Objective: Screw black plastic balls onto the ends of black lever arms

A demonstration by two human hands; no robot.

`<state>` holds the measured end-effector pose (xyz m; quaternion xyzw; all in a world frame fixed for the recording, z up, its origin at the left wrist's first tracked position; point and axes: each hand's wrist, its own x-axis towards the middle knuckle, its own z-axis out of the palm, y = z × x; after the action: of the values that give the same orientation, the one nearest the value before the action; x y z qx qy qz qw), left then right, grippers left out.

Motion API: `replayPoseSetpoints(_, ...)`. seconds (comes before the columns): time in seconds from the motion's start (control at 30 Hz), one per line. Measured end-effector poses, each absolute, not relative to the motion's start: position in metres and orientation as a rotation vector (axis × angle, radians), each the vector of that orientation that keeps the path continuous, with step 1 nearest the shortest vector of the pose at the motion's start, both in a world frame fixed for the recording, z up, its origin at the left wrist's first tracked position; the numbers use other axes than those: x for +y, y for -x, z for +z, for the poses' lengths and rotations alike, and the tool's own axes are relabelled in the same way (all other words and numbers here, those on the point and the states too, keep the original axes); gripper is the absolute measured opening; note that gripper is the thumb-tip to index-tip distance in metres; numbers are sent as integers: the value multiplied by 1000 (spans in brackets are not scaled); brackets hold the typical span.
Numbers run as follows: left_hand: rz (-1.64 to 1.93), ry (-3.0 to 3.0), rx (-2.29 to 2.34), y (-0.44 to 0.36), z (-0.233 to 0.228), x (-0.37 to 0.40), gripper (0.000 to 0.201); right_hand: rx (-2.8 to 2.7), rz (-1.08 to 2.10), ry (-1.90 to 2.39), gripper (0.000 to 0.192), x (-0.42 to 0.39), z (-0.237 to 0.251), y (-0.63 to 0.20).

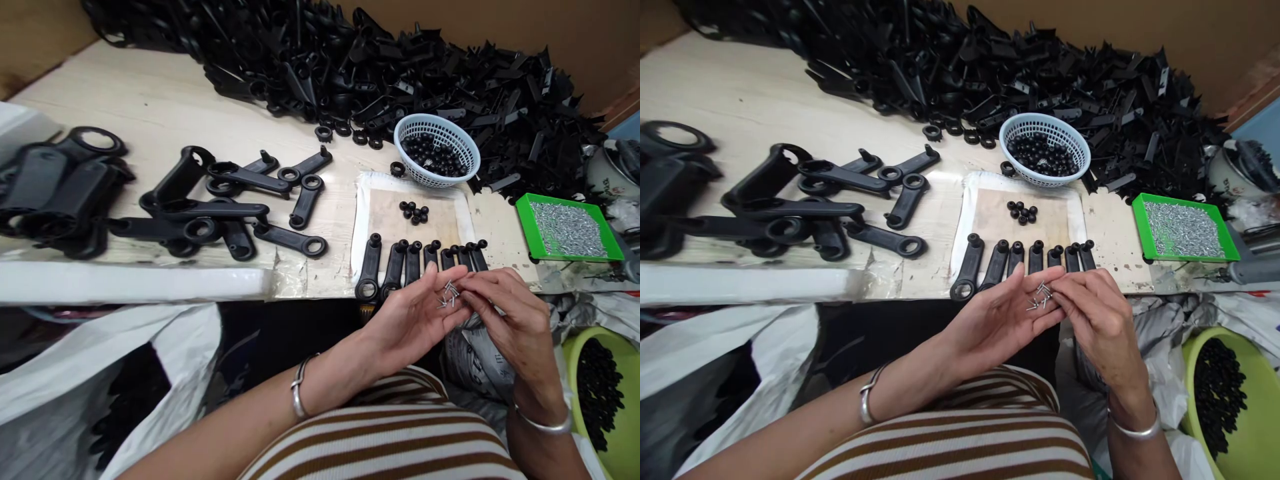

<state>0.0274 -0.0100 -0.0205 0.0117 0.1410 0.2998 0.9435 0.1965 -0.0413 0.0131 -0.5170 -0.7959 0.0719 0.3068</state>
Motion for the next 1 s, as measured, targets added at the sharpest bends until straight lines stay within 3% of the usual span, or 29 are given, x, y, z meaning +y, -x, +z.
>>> replayPoseSetpoints(0.33,564,-38,192,-27,-20,-9,42,-2292,154,1340,41,-34,20,-197)
replayPoseSetpoints(0.67,481,-65,188,-29,-25,-13,48,-2247,151,1426,25,-43,19,-203)
replayPoseSetpoints(1.0,476,-122,206,-32,-26,-15,51,-2445,0,1390,27,-53,23,-202)
